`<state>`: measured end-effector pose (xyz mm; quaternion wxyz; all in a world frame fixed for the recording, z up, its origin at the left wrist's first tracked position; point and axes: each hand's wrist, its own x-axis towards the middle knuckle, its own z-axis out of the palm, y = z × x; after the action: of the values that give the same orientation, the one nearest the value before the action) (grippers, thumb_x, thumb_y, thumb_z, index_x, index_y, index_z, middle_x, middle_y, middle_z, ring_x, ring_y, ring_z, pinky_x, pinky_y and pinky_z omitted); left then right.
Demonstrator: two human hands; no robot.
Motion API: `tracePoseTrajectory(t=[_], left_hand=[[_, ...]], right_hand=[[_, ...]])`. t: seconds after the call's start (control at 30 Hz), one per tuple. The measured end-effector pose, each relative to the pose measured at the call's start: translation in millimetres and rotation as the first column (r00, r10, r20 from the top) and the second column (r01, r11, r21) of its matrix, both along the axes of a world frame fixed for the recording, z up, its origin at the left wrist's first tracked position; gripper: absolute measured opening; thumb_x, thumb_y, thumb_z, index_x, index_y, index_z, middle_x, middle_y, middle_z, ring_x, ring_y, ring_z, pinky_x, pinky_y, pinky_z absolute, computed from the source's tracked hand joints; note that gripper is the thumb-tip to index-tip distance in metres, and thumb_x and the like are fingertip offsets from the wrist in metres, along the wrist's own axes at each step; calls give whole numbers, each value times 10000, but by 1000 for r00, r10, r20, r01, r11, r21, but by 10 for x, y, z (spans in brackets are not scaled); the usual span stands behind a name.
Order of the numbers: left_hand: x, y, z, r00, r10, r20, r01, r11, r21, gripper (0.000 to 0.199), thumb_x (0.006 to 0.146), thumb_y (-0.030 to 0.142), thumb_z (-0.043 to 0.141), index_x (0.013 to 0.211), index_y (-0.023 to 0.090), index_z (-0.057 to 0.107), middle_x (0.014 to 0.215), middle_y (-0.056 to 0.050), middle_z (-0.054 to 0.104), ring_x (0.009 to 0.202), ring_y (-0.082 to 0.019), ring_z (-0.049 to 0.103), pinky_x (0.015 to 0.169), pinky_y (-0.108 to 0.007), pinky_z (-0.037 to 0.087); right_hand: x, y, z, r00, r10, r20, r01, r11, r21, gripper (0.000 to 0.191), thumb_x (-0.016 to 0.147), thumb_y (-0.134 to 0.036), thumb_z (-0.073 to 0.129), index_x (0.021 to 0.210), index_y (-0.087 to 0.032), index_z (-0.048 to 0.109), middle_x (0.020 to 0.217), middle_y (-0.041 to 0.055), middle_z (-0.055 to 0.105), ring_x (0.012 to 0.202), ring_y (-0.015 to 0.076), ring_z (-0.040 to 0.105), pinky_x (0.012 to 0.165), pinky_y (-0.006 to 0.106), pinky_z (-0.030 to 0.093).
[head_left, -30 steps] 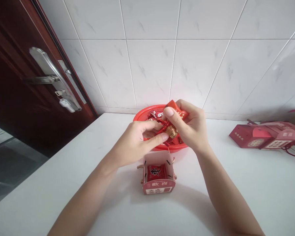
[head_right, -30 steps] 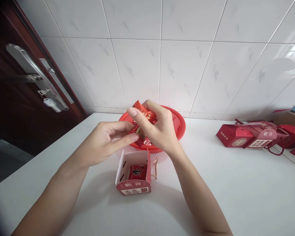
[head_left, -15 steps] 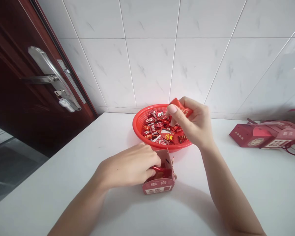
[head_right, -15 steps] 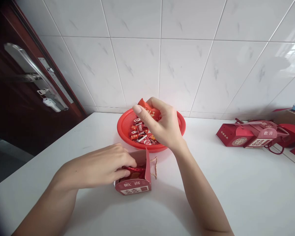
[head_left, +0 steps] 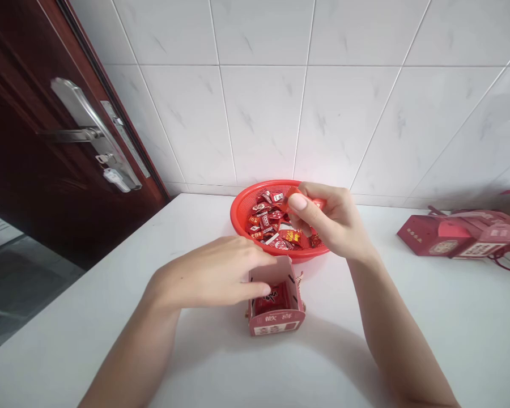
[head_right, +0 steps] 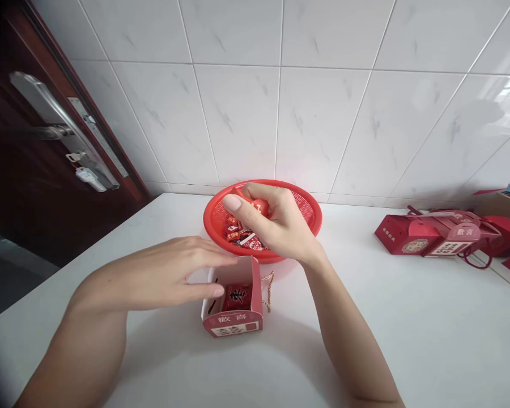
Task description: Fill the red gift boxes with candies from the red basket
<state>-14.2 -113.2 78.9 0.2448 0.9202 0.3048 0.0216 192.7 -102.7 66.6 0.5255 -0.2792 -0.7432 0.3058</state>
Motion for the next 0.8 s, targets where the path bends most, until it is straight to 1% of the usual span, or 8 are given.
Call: tracePoseTrajectory(t=[0.1, 0.23, 0.3, 0.43, 0.53, 0.63, 0.7, 0.8], left_hand=[[-53, 53, 7, 971, 105, 213, -114, 993, 31, 239, 936, 287, 610, 1132, 288, 746, 1097, 15, 768, 967, -204, 711, 806, -270, 525], [-14, 81, -17, 775, 224, 591, -243, 969, -49, 260, 910, 352, 711, 1154, 268, 747, 1147, 2, 769, 1033, -200, 716, 924, -285, 563], [23, 85, -34, 691, 268, 672, -288, 954, -84, 235, 889, 334, 743, 1107, 248, 768, 1097, -7, 782, 994, -198, 729, 906, -283, 580], [47, 99, -34, 632, 307, 711, -328, 938, -114, 143, 903, 325, 718, 948, 208, 788, 931, -12, 790, 890, -188, 735, 812, -265, 589], [-2, 103, -6, 685, 316, 657, -346, 934, -89, 150, 905, 330, 692, 891, 206, 776, 907, -10, 783, 885, -193, 725, 797, -273, 574], [-57, 86, 2, 839, 314, 445, -335, 942, -31, 144, 890, 327, 674, 879, 228, 779, 869, 5, 774, 808, -181, 702, 715, -265, 538], [-56, 63, -15, 927, 268, 262, -276, 961, -6, 176, 902, 307, 624, 855, 240, 779, 783, 18, 749, 681, -155, 654, 609, -255, 476], [11, 26, -57, 989, 144, 44, -145, 989, 15, 267, 915, 236, 547, 719, 226, 728, 610, 34, 641, 532, -121, 526, 539, -269, 365]], right_hand=[[23, -14, 16, 988, 158, 0, -157, 986, -62, 479, 1028, -464, 535, 639, -204, 431, 591, -32, 460, 511, 81, 408, 468, 252, 313], [46, -11, 19, 970, 222, 97, -203, 963, -178, 459, 1075, -400, 435, 658, -209, 438, 594, -38, 444, 517, 84, 407, 474, 255, 319], [47, -1, 11, 963, 215, 162, -183, 964, -192, 465, 1079, -421, 411, 661, -217, 435, 593, -37, 436, 524, 92, 413, 481, 263, 327], [70, 27, 6, 945, 217, 247, -176, 968, -178, 454, 1075, -458, 411, 693, -218, 463, 637, -27, 476, 566, 107, 478, 527, 265, 411], [133, 40, 28, 937, 196, 290, -152, 974, -166, 436, 1075, -463, 410, 737, -206, 509, 702, -15, 507, 617, 113, 538, 572, 265, 468], [212, 43, 55, 941, 108, 320, -67, 988, -139, 405, 1066, -481, 429, 861, -177, 602, 797, 9, 589, 628, 110, 576, 562, 259, 468], [247, 39, 66, 936, 70, 344, -31, 993, -118, 373, 1055, -471, 468, 926, -163, 635, 824, 17, 616, 624, 106, 573, 544, 250, 446], [254, 30, 66, 917, 70, 392, -36, 995, -95, 321, 1039, -443, 515, 964, -161, 651, 828, 17, 627, 652, 109, 555, 556, 243, 430]])
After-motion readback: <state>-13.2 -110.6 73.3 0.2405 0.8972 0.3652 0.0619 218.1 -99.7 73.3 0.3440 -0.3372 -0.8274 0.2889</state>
